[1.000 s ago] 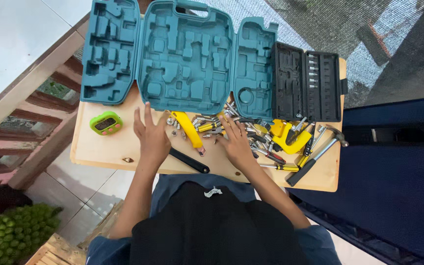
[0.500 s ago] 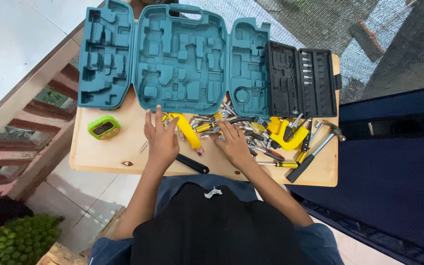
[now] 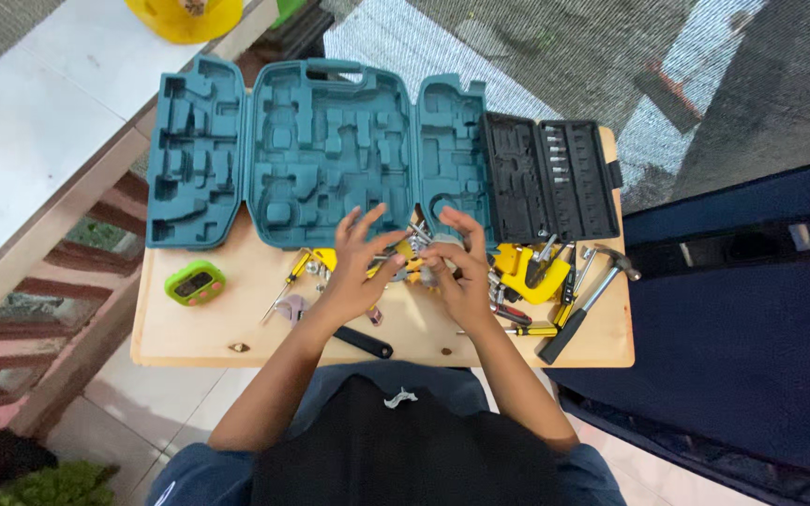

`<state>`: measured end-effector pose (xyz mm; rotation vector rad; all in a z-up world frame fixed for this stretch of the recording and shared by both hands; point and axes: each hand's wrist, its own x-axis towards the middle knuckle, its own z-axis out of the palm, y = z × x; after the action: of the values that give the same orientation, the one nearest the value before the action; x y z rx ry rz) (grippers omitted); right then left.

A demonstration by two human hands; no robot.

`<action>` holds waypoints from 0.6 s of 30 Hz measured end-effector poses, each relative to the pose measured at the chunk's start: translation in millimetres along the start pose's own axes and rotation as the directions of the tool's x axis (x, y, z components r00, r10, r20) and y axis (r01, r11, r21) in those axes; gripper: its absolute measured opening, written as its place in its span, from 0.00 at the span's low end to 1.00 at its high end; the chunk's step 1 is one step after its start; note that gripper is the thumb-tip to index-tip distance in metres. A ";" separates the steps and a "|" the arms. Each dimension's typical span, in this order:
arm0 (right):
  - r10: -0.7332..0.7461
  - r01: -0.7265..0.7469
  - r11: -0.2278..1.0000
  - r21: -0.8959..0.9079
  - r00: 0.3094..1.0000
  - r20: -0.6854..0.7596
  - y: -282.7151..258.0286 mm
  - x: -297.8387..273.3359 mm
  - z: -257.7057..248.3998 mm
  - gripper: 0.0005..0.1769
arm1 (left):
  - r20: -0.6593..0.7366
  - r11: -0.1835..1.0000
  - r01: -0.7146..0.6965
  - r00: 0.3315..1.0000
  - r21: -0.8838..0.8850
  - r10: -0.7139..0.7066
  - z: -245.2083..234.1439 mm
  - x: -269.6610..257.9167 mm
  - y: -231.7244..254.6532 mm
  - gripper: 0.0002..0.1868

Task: The person wipes a small metal component and various tools with a cloth before placing them back into an open tool case on a table.

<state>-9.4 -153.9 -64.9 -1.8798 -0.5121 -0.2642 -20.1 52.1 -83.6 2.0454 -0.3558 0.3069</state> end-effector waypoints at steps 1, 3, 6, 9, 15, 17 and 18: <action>-0.046 0.049 0.997 0.060 0.998 -0.043 -7.1 5.5 -2.5 0.05 | 0.000 1.000 -0.008 1.000 0.001 0.008 -0.5 7.9 9.2 0.19; -0.063 0.067 0.996 0.059 0.995 -0.075 -19.9 13.8 -7.8 0.05 | -0.005 0.996 -0.072 0.997 -0.060 0.072 -1.9 24.8 25.4 0.15; -0.094 0.100 0.994 0.038 0.988 -0.122 -31.7 23.0 -15.9 0.05 | -0.028 0.986 -0.139 0.990 -0.088 0.137 -4.4 41.6 42.8 0.11; -0.101 0.108 0.993 0.039 0.984 -0.145 -30.8 33.4 -22.1 0.04 | -0.047 0.978 -0.140 0.990 -0.152 0.134 -5.0 49.1 51.9 0.11; -0.081 0.095 0.989 0.114 0.990 -0.119 -20.2 40.5 -35.4 0.03 | 0.008 0.963 -0.043 0.999 -0.267 0.047 2.6 63.5 52.8 0.07; -0.071 0.083 0.990 0.111 0.992 -0.108 -18.9 34.8 -45.3 0.02 | 0.019 0.950 -0.021 0.999 -0.310 0.028 9.3 63.6 53.7 0.07; -0.088 0.100 0.990 0.096 0.988 -0.124 -18.4 36.6 -48.6 0.04 | 0.021 0.941 -0.008 1.000 -0.338 0.015 10.4 68.7 52.9 0.07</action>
<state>17.2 -185.8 -16.7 -1.7315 -0.5239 -0.4034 24.4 10.2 -21.1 1.7097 -0.4052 0.2124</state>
